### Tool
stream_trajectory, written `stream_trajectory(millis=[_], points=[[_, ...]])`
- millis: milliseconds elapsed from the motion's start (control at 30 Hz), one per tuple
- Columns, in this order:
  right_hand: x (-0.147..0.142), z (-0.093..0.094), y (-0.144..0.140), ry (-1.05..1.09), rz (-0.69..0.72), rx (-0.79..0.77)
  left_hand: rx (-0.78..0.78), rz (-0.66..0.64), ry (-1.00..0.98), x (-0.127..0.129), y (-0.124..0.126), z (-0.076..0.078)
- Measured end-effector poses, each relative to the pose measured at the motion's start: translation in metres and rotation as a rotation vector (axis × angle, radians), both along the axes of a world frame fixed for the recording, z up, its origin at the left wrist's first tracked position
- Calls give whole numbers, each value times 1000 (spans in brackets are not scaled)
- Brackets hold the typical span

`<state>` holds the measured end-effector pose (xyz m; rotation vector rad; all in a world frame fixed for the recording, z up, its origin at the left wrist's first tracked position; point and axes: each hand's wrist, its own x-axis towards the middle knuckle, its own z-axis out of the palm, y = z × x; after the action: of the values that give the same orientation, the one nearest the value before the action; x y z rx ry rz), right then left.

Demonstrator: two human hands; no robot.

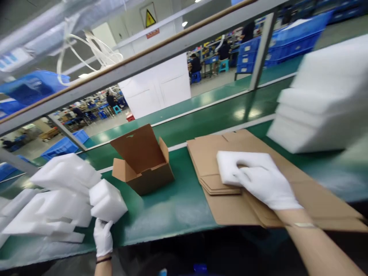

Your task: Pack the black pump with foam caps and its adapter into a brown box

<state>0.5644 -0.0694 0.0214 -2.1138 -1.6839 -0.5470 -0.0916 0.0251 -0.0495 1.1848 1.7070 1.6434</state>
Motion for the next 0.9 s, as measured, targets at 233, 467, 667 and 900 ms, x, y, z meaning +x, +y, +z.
stream_trajectory(millis=[233, 467, 667, 900], points=[[-15, 12, -11, -54, 39, -49, 73, 18, 328, -30, 5, -24], [16, 2, -30, -36, 92, -32, 156, -12, 692, -55, 12, -43], [33, 8, -49, -63, 105, -107, 105, 18, 574, -46, 9, -31], [40, 23, -41, -76, 93, -174, 144, 52, 193, -19, 0, -15]])
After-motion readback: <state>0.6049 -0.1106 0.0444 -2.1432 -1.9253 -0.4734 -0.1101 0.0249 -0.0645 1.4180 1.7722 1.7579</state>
